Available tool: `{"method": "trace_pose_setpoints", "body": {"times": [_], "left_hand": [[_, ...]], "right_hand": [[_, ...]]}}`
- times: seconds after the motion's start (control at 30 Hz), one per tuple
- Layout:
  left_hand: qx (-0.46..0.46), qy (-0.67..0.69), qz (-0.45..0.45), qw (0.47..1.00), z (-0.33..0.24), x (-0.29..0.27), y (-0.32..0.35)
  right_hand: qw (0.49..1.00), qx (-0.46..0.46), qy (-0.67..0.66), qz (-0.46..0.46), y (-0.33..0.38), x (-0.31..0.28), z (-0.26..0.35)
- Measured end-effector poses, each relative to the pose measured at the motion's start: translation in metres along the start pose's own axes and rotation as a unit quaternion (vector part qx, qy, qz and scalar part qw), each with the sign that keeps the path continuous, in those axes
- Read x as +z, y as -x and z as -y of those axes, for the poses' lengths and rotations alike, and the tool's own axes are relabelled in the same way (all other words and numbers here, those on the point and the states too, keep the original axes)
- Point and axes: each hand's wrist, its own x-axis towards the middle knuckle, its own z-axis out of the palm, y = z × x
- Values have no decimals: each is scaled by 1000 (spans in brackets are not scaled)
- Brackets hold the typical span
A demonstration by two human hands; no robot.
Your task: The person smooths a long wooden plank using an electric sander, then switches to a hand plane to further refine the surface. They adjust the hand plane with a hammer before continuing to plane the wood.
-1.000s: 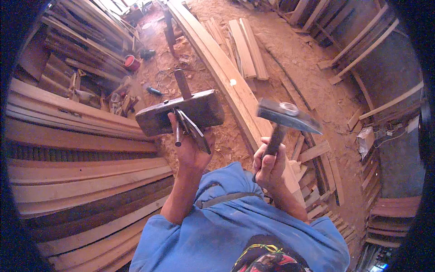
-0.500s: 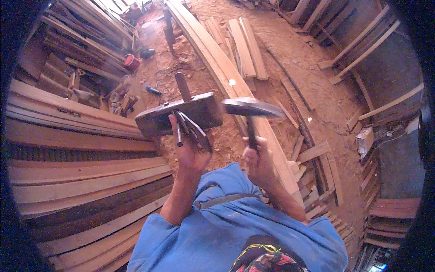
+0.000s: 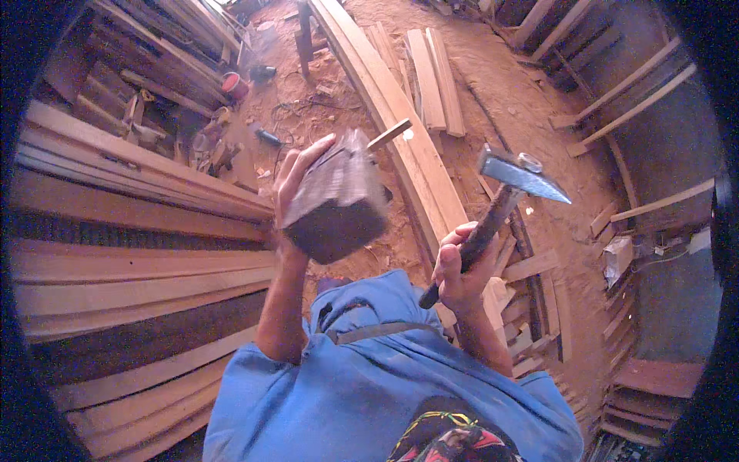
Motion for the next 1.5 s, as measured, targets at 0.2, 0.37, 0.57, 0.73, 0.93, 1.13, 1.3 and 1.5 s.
{"method": "trace_pose_setpoints", "body": {"times": [0.2, 0.37, 0.57, 0.73, 0.93, 1.13, 1.3, 1.5], "left_hand": [[20, -83, 35, 996, -27, -15, -23], [24, -72, 47, 996, -36, -15, -30], [-16, -67, 84, 994, -36, -17, -26], [33, -73, 65, 995, -37, -15, -28], [21, -67, 70, 995, -37, -15, -26], [-72, -5, 47, 996, -25, -9, -13], [-343, 586, 22, 734, -19, 11, 16], [-363, 736, -14, 571, -20, 18, 32]], "right_hand": [[998, -1, -59, 8, 3, 3, 2], [999, 10, -46, -2, 10, 0, -2], [998, 27, -54, -19, 12, -3, -1], [997, 35, -64, -16, 15, -4, 1], [999, 34, -34, -4, 17, -3, -3], [998, 1, -53, 36, 19, -2, -3], [998, 17, -8, 53, 17, -1, 1], [985, -44, 144, 85, 14, 6, 0]]}}
